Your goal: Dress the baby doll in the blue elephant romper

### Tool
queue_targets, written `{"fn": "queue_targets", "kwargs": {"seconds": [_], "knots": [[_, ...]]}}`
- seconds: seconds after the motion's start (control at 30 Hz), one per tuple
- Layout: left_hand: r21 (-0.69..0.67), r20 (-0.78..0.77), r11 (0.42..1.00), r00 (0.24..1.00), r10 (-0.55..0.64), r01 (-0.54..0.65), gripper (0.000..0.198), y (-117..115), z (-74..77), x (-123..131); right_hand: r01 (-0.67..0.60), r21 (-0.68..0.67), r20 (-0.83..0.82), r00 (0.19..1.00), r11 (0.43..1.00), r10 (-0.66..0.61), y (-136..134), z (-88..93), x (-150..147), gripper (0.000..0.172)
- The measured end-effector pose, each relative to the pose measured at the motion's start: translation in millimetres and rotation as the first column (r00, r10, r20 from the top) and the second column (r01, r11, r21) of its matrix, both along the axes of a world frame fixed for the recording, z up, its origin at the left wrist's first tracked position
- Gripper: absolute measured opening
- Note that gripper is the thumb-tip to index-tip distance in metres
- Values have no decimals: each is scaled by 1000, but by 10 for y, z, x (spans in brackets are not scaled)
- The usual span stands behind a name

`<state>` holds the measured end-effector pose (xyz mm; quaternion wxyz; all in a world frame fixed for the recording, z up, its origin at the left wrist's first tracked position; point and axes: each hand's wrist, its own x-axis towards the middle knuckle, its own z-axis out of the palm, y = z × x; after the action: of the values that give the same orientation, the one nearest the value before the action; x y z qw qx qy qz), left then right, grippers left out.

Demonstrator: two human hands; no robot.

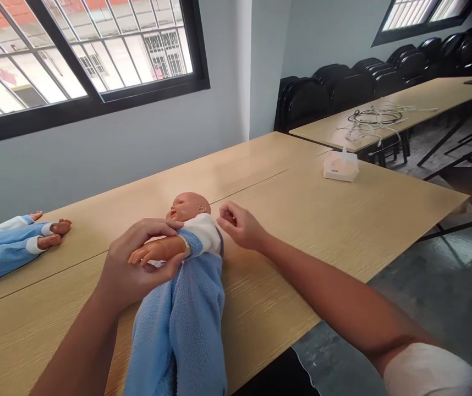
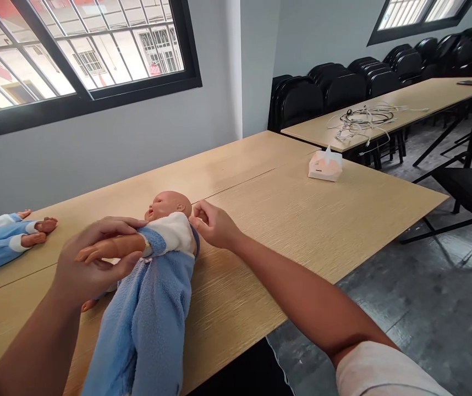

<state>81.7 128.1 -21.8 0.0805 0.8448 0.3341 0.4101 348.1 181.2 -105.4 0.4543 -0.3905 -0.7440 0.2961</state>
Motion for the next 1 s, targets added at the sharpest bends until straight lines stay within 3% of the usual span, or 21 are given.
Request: {"fn": "queue_targets", "kwargs": {"seconds": [0.1,0.17,0.3,0.47,0.63,0.73,0.83,1.0], "knots": [[102,-87,995,996,7,2,31,13,-21,33,-23,285,-116,992,958,58,-255,124,-114,28],[164,-132,986,991,20,2,34,17,-59,62,-64,354,-76,992,933,97,-392,163,-200,25],[253,-116,967,993,35,-5,38,31,-172,129,-18,381,-8,1000,925,23,-487,164,-285,19],[268,-71,963,996,56,-35,37,55,-276,211,68,369,-35,998,927,-59,-494,175,-276,16],[265,2,962,998,69,-67,33,57,-313,264,96,468,129,976,879,-175,-490,212,-255,23],[257,15,964,998,69,-70,30,65,-316,277,91,498,201,955,862,-217,-479,200,-254,16],[252,31,963,996,89,-93,29,83,-321,280,92,479,195,959,873,-207,-472,182,-260,11],[265,16,957,993,121,-121,32,108,-371,271,101,359,47,991,928,-126,-527,190,-314,11]]}}
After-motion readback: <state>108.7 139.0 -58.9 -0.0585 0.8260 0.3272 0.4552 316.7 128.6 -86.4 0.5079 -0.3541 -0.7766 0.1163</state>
